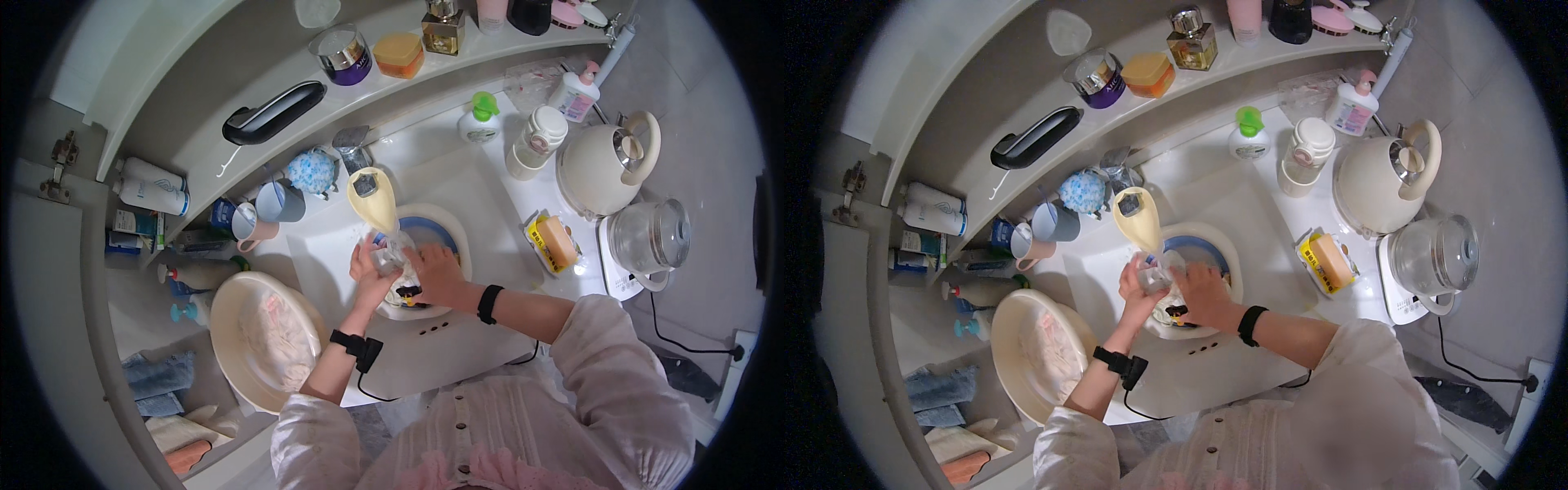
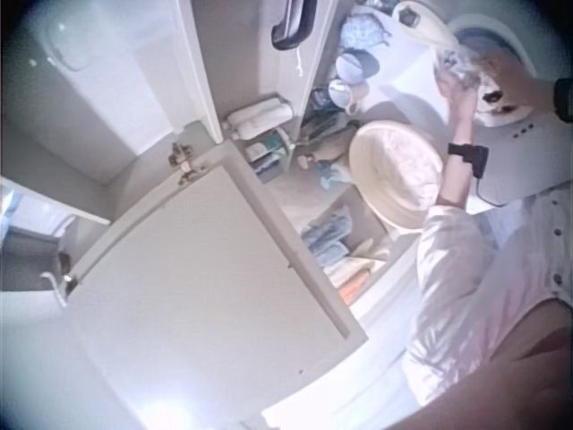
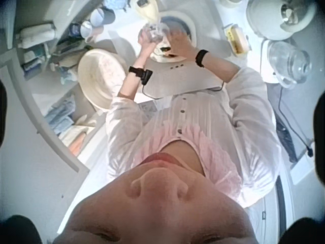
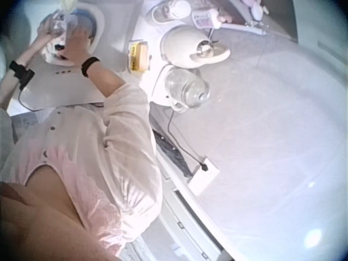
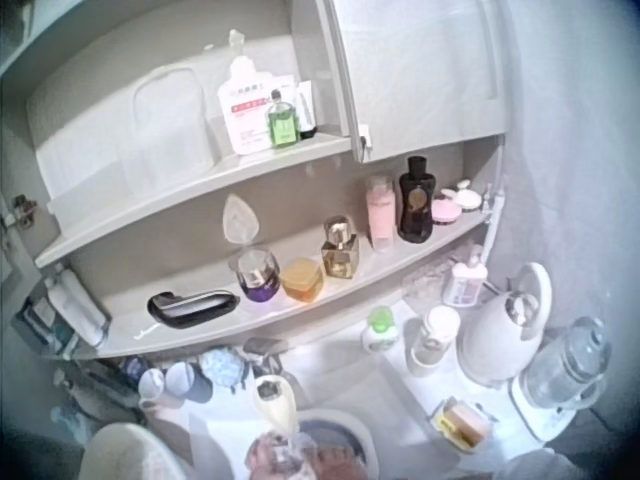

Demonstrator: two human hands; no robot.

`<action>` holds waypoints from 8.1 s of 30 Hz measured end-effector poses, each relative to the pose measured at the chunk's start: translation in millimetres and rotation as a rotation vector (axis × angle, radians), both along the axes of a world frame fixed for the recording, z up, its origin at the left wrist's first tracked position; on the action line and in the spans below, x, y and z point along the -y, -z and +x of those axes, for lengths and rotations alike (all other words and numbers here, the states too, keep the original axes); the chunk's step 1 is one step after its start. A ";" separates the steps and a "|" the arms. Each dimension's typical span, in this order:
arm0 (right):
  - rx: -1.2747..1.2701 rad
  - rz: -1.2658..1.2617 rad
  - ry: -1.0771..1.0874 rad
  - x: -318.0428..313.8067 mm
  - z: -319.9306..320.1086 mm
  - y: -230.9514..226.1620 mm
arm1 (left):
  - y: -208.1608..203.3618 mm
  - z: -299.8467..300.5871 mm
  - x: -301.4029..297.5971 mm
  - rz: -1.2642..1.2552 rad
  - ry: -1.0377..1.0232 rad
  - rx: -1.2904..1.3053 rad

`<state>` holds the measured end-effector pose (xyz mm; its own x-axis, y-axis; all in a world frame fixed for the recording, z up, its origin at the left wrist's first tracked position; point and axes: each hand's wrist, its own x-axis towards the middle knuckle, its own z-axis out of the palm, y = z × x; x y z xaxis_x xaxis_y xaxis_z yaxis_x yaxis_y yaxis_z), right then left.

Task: The person hand washes several small garments in a bathroom sink. They scrub and rinse each item under running water, then place the washed pieces into a separate basin. The person repeats this process for multiple items.

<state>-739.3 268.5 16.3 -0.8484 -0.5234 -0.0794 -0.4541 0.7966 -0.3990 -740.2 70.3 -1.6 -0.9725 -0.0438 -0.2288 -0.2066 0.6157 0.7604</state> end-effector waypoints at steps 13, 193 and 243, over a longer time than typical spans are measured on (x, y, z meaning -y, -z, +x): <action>0.263 0.080 0.103 21.3 -28.2 73.5 | 88.8 -2.2 -29.1 -0.501 0.116 -0.075; 0.611 -0.168 -0.067 9.6 -100.7 53.2 | 37.9 -15.7 3.2 -0.463 0.261 -0.166; -0.150 0.171 -0.067 5.4 -33.3 86.1 | 75.9 -24.7 -17.5 -0.849 0.695 0.126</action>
<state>-772.6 263.1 -69.8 -0.8213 -0.5685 -0.0477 -0.5521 0.8130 -0.1850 -764.9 87.8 -77.5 -0.8179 0.3137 -0.4823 0.3405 0.9396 0.0336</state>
